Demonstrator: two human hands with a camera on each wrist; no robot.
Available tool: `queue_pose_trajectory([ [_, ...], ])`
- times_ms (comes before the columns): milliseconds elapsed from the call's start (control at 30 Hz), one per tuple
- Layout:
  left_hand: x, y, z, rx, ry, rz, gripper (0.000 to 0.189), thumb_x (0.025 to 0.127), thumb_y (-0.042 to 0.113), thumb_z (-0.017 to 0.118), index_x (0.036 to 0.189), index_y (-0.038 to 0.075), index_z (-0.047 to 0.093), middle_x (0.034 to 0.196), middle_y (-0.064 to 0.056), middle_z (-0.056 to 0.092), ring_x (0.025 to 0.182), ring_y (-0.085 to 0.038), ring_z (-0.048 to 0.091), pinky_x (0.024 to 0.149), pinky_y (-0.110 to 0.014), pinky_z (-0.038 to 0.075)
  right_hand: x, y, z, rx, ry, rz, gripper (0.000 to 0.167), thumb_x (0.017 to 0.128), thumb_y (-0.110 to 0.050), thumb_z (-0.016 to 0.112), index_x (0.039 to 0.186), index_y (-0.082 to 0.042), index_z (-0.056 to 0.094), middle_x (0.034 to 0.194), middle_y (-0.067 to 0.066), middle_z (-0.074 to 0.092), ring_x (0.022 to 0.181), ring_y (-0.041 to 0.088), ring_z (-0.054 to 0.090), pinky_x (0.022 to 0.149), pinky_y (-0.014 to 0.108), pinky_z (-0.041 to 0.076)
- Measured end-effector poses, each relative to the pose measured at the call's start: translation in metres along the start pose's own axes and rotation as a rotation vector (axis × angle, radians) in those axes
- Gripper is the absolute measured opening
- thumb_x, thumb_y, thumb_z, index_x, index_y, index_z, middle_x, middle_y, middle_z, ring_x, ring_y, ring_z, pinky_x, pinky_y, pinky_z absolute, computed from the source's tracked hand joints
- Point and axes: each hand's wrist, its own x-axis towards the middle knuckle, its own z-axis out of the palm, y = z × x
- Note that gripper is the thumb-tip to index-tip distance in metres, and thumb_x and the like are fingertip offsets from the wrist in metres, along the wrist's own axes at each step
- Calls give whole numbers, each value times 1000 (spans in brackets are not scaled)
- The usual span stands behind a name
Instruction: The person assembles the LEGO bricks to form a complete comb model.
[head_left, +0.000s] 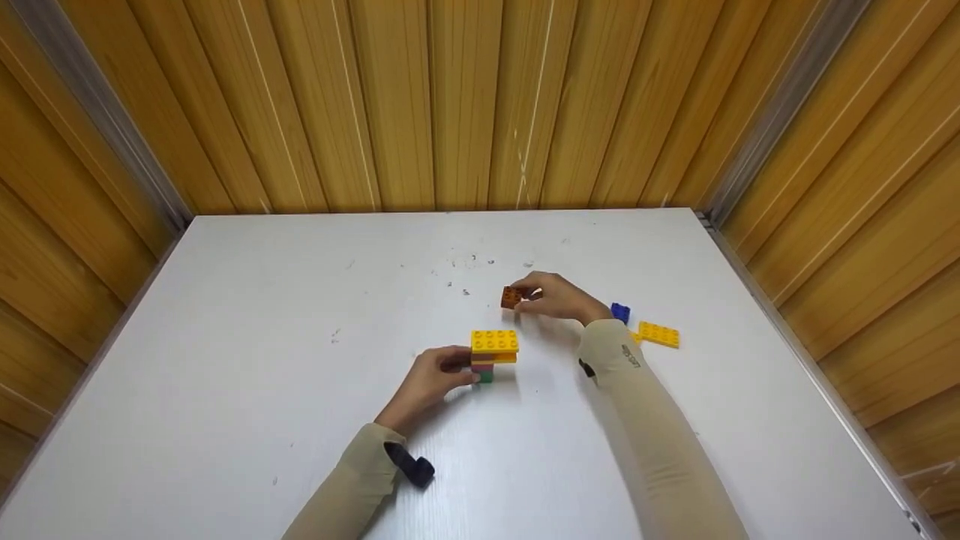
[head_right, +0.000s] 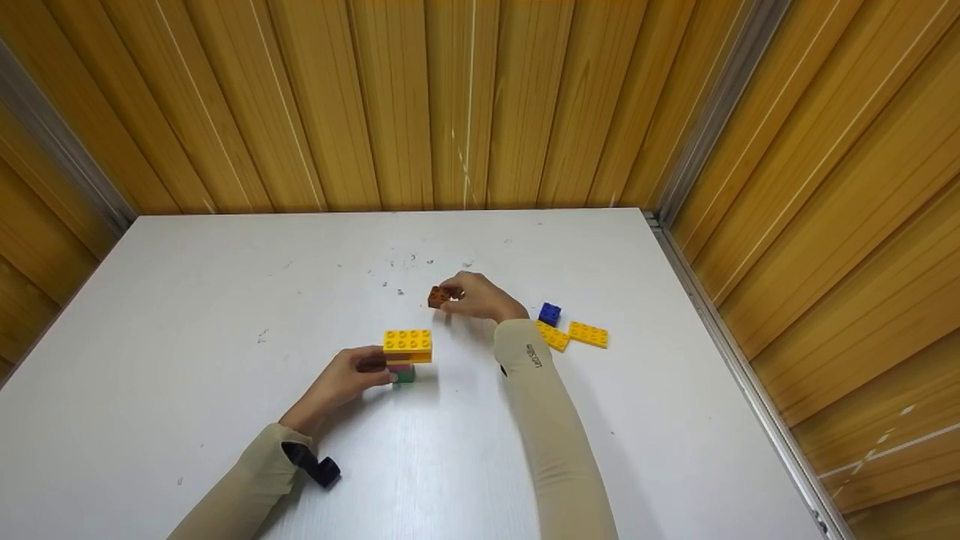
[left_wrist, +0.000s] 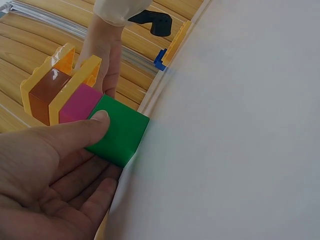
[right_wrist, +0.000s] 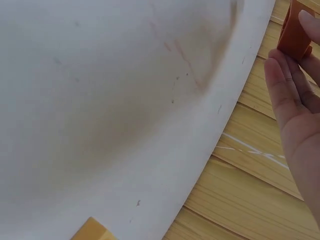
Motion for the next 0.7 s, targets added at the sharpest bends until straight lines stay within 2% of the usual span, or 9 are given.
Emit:
queue_pose_trajectory([
  [133,0,1,0,-9,2,-10,44,84,17,72,126,8,62,122,-8,66,113,-22,62,102,-40,47,-3,-5,-3,-19,-7,-62,45,92,-24,64,132,-5,57,122,15,60,114,32,57,102,47,46],
  [367,-1,1,0,-8,-1,6,45,84,20,73,127,9,62,124,-9,65,115,-23,61,102,-41,47,-6,-15,-8,41,-21,-151,43,91,-20,66,131,-5,59,119,15,60,115,32,58,101,42,48],
  [700,-1,2,-1,0,4,2,45,84,21,73,126,10,63,123,-9,66,115,-24,60,103,-42,47,-11,-27,-15,20,-36,-184,41,91,-24,66,129,-9,61,117,10,62,111,26,60,101,41,49],
])
